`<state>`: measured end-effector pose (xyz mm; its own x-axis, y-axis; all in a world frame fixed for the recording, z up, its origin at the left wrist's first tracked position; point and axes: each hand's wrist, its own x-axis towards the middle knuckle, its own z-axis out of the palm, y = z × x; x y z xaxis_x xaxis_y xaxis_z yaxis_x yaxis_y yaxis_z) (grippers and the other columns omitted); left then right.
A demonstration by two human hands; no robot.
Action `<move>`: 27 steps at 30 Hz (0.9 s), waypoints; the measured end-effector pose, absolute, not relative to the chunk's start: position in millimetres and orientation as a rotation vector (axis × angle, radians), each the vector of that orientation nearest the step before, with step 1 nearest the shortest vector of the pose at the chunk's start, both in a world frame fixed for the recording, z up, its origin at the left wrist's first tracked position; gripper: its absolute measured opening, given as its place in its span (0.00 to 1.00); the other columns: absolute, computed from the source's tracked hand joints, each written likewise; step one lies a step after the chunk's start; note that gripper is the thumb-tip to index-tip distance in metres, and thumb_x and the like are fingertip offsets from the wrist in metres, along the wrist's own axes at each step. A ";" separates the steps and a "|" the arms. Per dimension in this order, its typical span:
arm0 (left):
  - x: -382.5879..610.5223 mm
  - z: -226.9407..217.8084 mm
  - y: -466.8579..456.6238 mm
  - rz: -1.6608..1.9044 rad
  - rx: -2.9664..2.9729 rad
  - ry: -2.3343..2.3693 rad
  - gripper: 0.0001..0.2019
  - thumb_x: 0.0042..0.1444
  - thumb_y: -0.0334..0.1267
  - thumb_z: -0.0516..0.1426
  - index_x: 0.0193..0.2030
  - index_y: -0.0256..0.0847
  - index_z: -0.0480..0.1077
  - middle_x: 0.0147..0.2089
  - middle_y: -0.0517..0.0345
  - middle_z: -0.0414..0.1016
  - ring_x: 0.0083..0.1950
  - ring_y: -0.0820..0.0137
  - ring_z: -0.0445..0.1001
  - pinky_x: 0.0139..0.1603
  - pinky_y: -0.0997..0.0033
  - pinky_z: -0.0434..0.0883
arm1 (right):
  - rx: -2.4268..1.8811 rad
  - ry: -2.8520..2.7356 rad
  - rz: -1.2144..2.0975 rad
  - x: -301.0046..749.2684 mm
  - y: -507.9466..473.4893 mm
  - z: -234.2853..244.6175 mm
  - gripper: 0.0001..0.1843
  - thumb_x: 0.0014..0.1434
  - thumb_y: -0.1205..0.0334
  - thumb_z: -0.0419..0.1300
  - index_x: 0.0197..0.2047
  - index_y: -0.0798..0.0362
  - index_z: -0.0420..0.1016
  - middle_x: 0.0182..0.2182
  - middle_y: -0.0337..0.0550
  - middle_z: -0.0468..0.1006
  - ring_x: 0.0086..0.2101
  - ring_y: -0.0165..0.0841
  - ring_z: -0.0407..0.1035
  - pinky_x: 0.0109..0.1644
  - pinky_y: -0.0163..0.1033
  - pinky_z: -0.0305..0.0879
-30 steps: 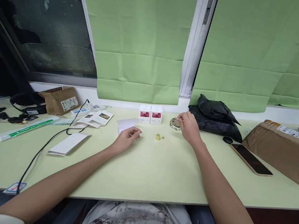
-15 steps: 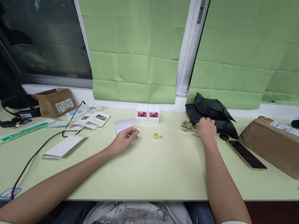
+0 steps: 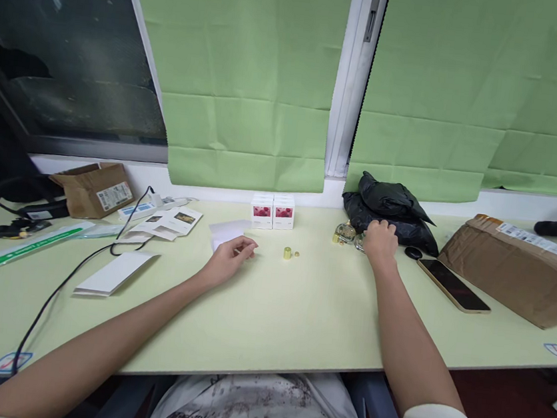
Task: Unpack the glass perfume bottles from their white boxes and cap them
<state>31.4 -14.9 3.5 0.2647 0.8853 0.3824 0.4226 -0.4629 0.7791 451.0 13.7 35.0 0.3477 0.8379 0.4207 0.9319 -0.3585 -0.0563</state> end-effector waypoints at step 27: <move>30.2 4.2 -16.1 1.098 1.991 1.181 0.14 0.68 0.50 0.55 0.47 0.44 0.75 0.40 0.56 0.81 0.41 0.65 0.77 0.44 0.66 0.70 | -1.231 -2.273 0.221 354.6 10.4 22.4 0.09 0.65 0.57 0.61 0.48 0.49 0.74 0.46 0.46 0.77 0.38 0.36 0.72 0.45 0.43 0.67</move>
